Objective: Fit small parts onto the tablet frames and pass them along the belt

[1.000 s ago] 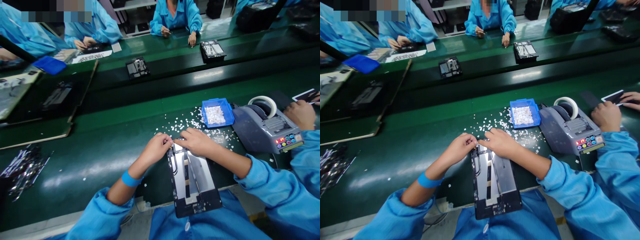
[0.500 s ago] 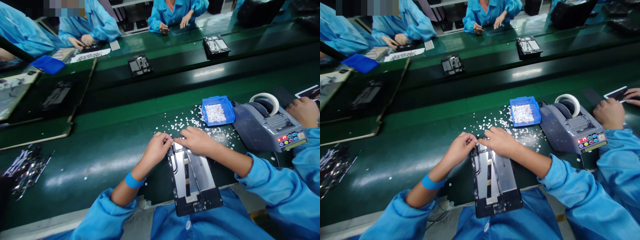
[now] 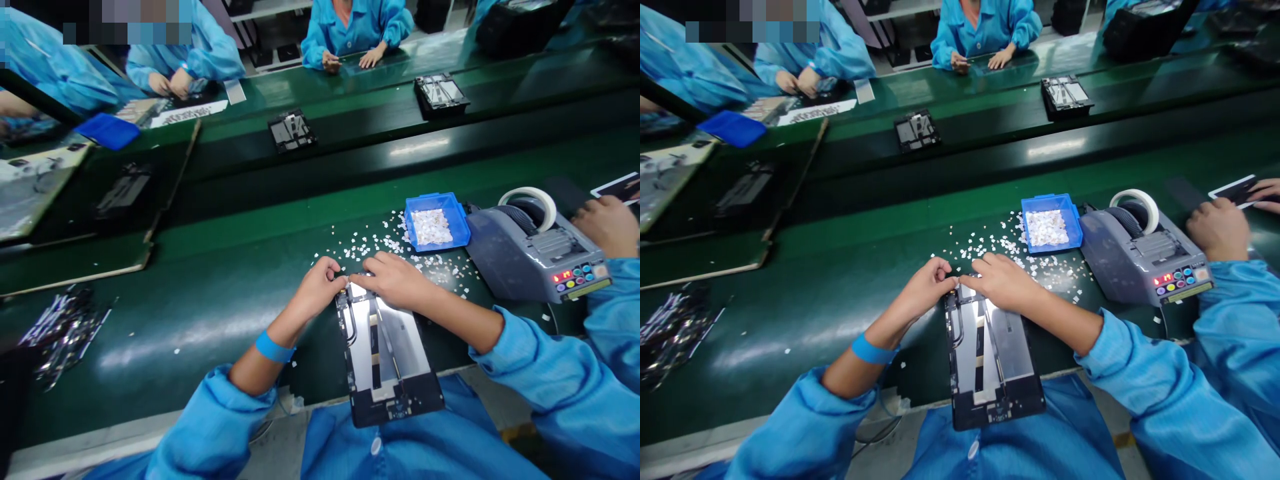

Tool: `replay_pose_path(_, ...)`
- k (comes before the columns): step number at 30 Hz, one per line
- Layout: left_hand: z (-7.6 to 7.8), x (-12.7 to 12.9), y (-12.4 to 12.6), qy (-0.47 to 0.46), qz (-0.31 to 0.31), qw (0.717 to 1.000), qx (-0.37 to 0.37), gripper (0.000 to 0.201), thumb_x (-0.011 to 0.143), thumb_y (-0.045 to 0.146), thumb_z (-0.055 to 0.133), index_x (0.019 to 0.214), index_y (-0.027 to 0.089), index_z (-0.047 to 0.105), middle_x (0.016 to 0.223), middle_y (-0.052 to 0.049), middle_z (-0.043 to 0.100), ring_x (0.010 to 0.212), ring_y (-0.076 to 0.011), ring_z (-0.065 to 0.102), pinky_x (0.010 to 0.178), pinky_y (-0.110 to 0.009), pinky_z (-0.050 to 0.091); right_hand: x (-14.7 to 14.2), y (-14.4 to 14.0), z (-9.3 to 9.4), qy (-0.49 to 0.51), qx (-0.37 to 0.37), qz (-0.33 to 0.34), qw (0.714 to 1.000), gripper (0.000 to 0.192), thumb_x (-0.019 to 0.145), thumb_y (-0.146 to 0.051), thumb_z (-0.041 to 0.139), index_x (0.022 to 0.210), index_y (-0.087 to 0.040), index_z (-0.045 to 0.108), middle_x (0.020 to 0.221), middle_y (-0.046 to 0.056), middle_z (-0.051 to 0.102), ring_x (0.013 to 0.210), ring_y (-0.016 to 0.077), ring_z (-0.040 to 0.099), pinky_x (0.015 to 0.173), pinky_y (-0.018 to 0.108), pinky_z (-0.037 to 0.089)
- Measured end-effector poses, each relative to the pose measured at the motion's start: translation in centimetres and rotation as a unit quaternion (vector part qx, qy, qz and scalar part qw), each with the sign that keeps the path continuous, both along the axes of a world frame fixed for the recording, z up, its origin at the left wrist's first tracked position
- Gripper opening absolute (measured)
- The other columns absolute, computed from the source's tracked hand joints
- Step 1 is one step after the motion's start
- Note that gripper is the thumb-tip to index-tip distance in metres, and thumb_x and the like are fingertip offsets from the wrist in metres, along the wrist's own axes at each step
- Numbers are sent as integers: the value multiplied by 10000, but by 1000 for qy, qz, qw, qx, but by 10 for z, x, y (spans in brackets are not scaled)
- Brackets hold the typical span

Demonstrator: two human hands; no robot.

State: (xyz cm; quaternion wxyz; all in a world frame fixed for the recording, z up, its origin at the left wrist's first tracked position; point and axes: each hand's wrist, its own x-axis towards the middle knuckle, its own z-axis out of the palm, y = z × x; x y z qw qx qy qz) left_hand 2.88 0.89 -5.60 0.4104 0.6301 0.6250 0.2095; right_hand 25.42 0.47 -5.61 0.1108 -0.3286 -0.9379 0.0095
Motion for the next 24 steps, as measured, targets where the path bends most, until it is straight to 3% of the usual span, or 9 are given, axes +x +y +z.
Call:
replay_pose_path(6, -3, -4, -3, -77, 33, 996, -10, 143, 790, 264, 611, 914, 197, 592, 716, 37, 528, 659, -145, 505, 602, -275, 374, 1, -1, -4, 19, 8, -4, 1000, 284, 1017, -154, 518, 1238, -235, 677, 938, 72, 567, 861, 222, 380, 697, 342, 230)
replay_pose_path(15, -3, 5, 4, -77, 13, 996, -49, 52, 746, 200, 592, 764, 208, 545, 657, 49, 506, 596, -125, 471, 548, -254, 328, 2, -1, -6, 19, 4, -3, 1000, 324, 1015, -115, 478, 1241, -237, 675, 976, 83, 579, 880, 227, 395, 725, 340, 262)
replay_pose_path(24, 2, 0, -3, 17, -35, 999, 25, 288, 787, 259, 660, 1056, 174, 603, 853, 5, 567, 757, -164, 542, 694, -297, 450, -1, 2, -6, 35, -9, -3, 999, 323, 1020, -148, 489, 1257, -228, 692, 978, 91, 614, 889, 226, 454, 770, 337, 345)
